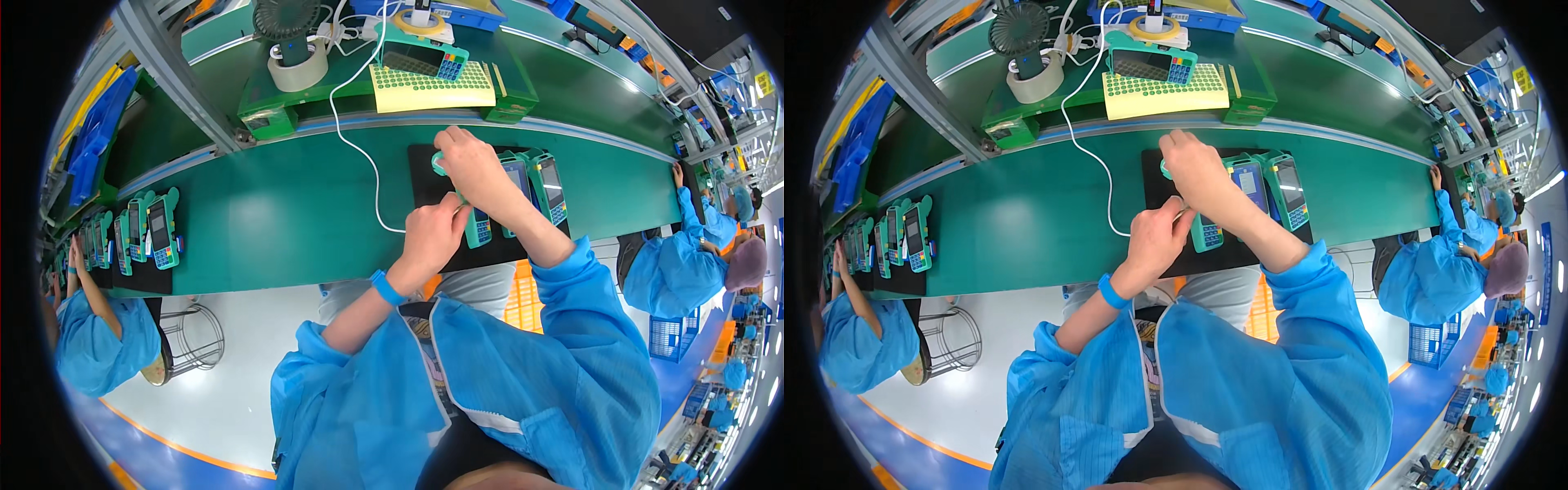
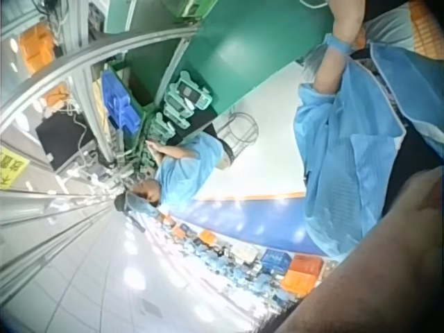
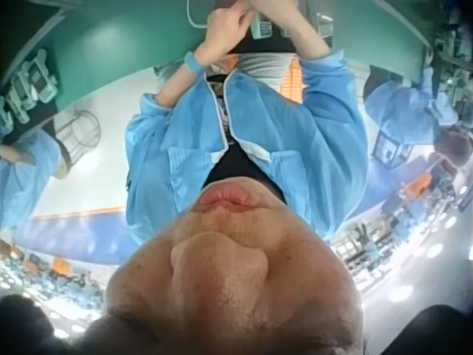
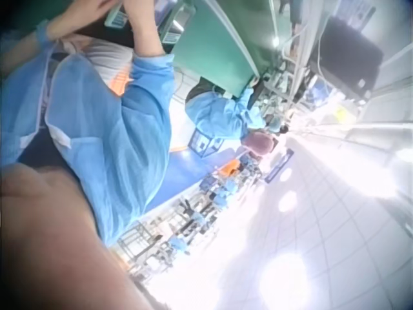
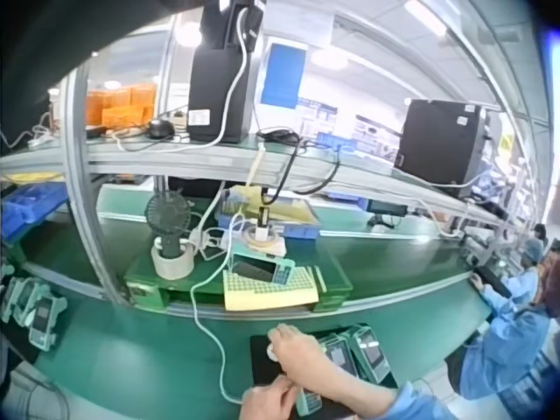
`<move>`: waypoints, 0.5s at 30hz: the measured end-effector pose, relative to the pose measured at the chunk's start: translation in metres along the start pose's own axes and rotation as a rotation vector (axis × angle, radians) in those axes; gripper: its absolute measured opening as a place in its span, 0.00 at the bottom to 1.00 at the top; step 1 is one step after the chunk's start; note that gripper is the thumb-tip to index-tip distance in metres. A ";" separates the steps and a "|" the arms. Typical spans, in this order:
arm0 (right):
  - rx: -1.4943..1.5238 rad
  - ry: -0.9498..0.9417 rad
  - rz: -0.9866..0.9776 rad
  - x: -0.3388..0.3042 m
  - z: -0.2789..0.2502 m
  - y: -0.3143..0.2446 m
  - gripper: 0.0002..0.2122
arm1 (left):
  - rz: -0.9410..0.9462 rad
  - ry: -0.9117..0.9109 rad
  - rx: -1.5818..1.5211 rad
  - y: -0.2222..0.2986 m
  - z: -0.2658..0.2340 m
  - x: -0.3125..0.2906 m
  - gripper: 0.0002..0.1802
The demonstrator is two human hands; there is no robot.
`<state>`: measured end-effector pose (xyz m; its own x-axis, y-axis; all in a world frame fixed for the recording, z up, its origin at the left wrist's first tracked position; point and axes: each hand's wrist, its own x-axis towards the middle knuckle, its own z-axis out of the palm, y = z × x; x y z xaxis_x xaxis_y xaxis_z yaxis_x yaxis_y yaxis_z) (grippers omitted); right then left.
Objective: The person tests handheld payment devices by plugging a cable into them, tapping and swiping their touchscreens, peeling stickers from a sheet to apply to them, and sliding the devices down the table.
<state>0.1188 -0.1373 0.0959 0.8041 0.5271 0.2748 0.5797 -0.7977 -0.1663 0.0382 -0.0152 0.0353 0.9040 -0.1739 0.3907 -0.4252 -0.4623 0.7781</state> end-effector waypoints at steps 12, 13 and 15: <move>0.300 0.256 0.114 -0.106 0.033 -0.036 0.32 | -0.425 -0.237 -0.465 -0.037 -0.023 -0.018 0.11; 0.266 0.246 0.134 -0.110 0.037 -0.041 0.33 | -0.429 -0.244 -0.465 -0.037 -0.022 -0.017 0.11; 0.218 0.227 0.148 -0.112 0.044 -0.040 0.34 | -0.406 -0.256 -0.479 -0.039 -0.022 -0.016 0.11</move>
<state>0.0111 -0.1518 0.0304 0.8458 0.3122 0.4327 0.4934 -0.7663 -0.4115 0.0395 0.0241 0.0099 0.9534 -0.2953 -0.0618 0.0308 -0.1085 0.9936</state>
